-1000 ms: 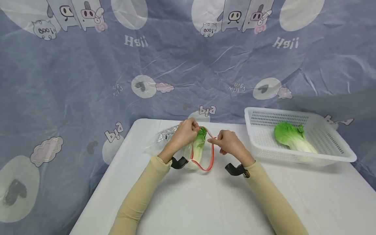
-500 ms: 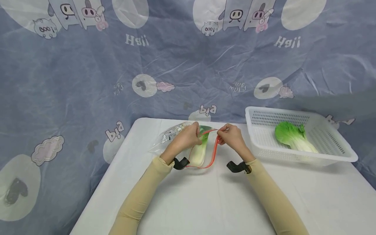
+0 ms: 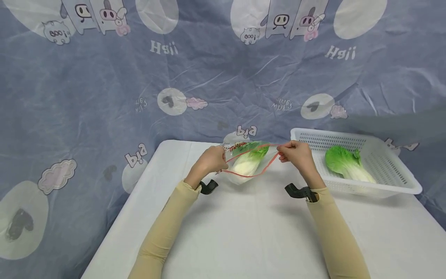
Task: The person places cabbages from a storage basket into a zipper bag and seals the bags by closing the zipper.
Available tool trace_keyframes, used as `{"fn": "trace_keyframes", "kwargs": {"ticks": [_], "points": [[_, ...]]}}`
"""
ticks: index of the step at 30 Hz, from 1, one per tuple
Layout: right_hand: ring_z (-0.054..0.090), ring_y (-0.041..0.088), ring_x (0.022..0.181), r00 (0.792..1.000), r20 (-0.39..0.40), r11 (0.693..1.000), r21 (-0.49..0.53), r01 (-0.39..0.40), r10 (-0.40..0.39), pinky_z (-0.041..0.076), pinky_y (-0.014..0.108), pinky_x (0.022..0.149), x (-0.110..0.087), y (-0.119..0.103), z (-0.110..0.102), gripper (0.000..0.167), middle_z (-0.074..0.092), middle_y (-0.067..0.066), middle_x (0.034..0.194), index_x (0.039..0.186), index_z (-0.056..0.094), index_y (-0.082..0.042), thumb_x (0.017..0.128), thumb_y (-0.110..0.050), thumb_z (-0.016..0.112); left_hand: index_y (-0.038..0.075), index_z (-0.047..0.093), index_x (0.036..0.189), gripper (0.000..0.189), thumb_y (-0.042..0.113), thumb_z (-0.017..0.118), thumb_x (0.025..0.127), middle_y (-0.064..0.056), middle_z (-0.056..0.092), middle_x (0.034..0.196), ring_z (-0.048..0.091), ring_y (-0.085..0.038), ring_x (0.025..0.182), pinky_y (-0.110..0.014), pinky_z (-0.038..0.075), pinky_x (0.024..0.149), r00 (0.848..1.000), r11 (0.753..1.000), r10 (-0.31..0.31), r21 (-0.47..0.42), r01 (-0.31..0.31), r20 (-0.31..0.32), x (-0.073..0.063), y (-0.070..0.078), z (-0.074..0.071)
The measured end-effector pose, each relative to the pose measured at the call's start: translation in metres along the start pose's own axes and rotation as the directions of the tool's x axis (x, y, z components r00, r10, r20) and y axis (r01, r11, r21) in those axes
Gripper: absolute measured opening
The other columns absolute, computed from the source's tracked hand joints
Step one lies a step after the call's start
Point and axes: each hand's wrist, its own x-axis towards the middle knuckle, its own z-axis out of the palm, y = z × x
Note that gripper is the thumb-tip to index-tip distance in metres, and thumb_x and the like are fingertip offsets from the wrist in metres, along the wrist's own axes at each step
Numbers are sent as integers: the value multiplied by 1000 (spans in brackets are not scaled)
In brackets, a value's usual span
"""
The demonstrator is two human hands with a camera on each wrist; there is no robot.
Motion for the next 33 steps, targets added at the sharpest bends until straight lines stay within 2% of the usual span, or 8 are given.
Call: {"fn": "trace_keyframes", "kwargs": {"ticks": [2, 4, 7, 11, 20, 28, 31, 33], "points": [[69, 12, 68, 1000, -2, 1000, 11, 15, -15, 59, 27, 67, -2, -4, -3, 31, 69, 4, 84, 106, 63, 2, 92, -25, 66, 10, 61, 64, 16, 3, 68, 77, 1, 57, 54, 48, -10, 46, -23, 38, 48, 995, 999, 18, -36, -22, -100, 0, -2, -4], [69, 11, 69, 999, -11, 999, 23, 41, -41, 59, 27, 68, -4, -7, -4, 32, 69, 2, 84, 107, 63, 2, 92, -26, 66, 10, 65, 65, 15, 6, 70, 79, 0, 59, 57, 49, -11, 47, -23, 38, 49, 978, 996, 34, -75, -50, -204, 1, -3, -6], [70, 13, 69, 996, -34, 995, 59, 82, -80, 59, 27, 67, -6, -11, -2, 32, 69, -2, 82, 106, 63, 3, 91, -25, 67, 9, 70, 69, 13, 11, 72, 82, -2, 66, 64, 52, -13, 51, -24, 39, 50, 942, 984, 26, -156, -83, -336, 1, -3, -9], [69, 13, 67, 987, -98, 984, 112, 140, -129, 58, 26, 64, -6, -18, 1, 30, 68, -6, 78, 105, 64, 2, 91, -25, 67, 8, 73, 75, 13, 16, 71, 85, -4, 70, 72, 58, -16, 57, -26, 42, 53, 894, 952, -11, -278, -127, -449, 1, -1, -14], [62, 9, 56, 959, -222, 963, 165, 215, -176, 55, 24, 58, -6, -42, 5, 24, 67, -8, 72, 98, 65, -4, 89, -25, 69, 9, 77, 92, 15, 20, 69, 88, -3, 72, 79, 63, -16, 68, -30, 49, 59, 854, 902, -49, -391, -186, -518, -2, 5, -18], [63, 13, 56, 950, -223, 953, 158, 257, -219, 55, 24, 57, -9, -66, 11, 23, 66, -7, 68, 95, 64, -3, 88, -24, 70, 9, 78, 90, 14, 21, 71, 88, -5, 72, 83, 63, -16, 69, -29, 50, 60, 792, 893, -20, -368, -260, -610, -1, 7, -16], [62, 10, 55, 950, -217, 953, 153, 260, -224, 55, 25, 58, -9, -68, 13, 22, 66, -7, 68, 95, 64, -3, 88, -23, 69, 7, 77, 89, 15, 21, 71, 88, -5, 71, 79, 61, -15, 67, -28, 48, 60, 785, 892, -14, -363, -270, -619, -2, 7, -16], [62, 10, 56, 951, -214, 953, 157, 261, -225, 56, 25, 58, -9, -68, 14, 22, 66, -6, 69, 95, 65, -3, 88, -23, 69, 8, 77, 88, 14, 20, 71, 88, -4, 70, 77, 60, -15, 67, -28, 47, 59, 792, 893, -17, -365, -261, -610, -3, 7, -17]]}}
